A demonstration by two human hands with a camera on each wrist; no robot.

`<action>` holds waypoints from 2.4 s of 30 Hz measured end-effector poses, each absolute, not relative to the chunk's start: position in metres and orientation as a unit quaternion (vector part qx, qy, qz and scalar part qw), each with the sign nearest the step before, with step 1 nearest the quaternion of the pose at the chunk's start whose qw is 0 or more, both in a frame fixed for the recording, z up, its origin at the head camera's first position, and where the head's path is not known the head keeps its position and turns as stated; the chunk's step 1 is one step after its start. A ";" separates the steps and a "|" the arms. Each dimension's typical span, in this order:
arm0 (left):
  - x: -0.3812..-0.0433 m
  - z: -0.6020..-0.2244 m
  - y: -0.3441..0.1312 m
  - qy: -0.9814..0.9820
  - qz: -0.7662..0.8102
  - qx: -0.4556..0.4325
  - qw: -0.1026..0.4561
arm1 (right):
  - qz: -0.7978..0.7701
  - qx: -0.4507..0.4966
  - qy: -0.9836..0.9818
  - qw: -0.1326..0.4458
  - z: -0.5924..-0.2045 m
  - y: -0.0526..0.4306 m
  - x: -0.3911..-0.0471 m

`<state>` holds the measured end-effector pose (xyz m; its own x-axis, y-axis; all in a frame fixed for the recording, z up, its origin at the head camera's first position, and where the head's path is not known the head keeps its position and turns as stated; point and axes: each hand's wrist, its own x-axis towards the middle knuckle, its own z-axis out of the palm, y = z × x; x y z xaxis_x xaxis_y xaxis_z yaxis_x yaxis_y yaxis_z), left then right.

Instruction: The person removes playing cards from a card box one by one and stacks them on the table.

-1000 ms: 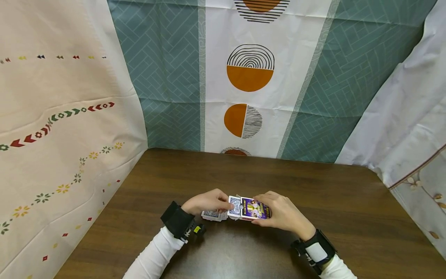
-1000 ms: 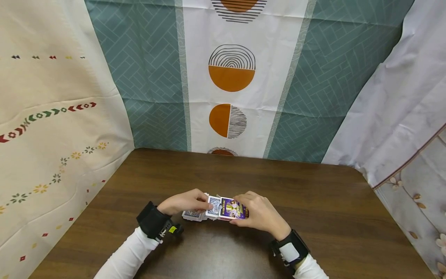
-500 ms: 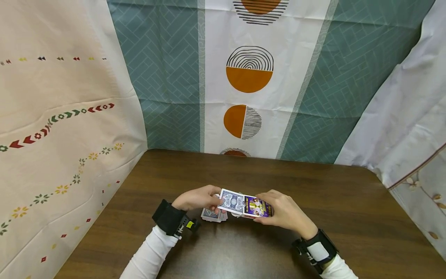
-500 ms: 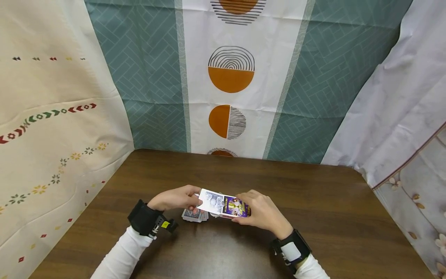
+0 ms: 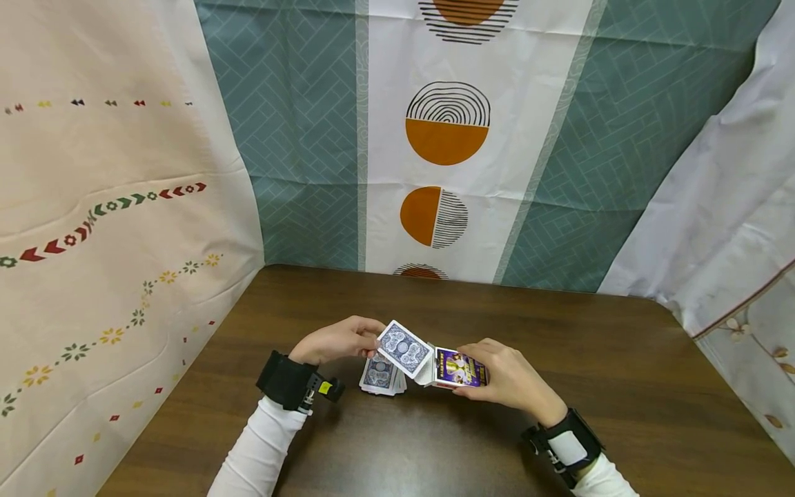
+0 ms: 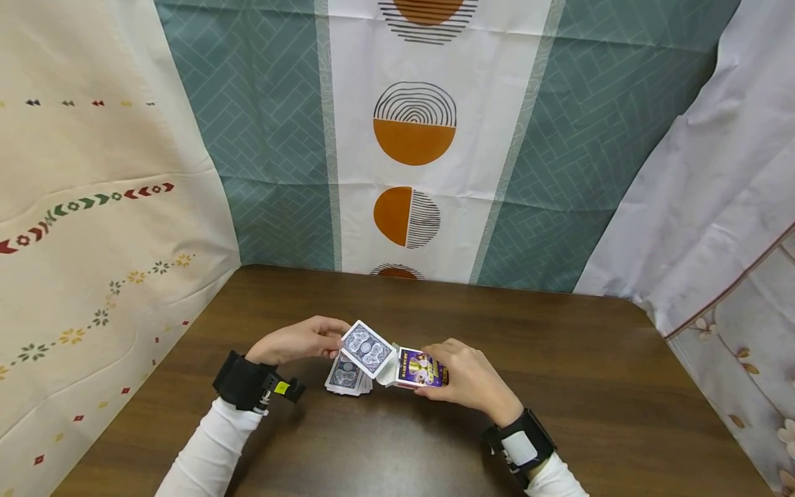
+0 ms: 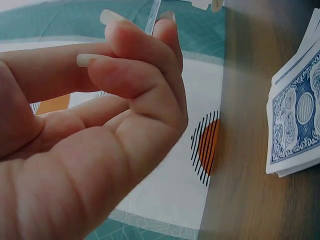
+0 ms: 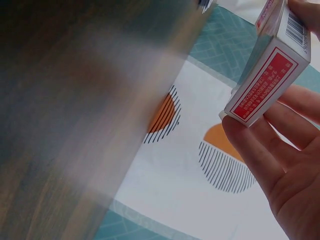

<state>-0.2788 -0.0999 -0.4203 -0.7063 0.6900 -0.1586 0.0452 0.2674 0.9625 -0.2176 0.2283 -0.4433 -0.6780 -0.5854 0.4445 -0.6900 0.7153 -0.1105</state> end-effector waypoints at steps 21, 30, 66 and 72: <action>-0.293 -0.454 -0.098 0.858 0.496 0.052 0.122 | 0.138 0.355 -0.907 0.178 -0.449 0.229 -0.221; -0.288 -0.460 -0.086 0.902 0.427 0.005 0.062 | 0.136 0.354 -0.910 0.165 -0.449 0.227 -0.220; -0.241 -0.417 -0.041 0.894 0.383 0.215 0.087 | 0.132 0.360 -0.907 0.177 -0.449 0.226 -0.220; -0.229 -0.426 -0.023 0.882 0.402 0.229 0.089 | 0.142 0.359 -0.908 0.165 -0.446 0.223 -0.217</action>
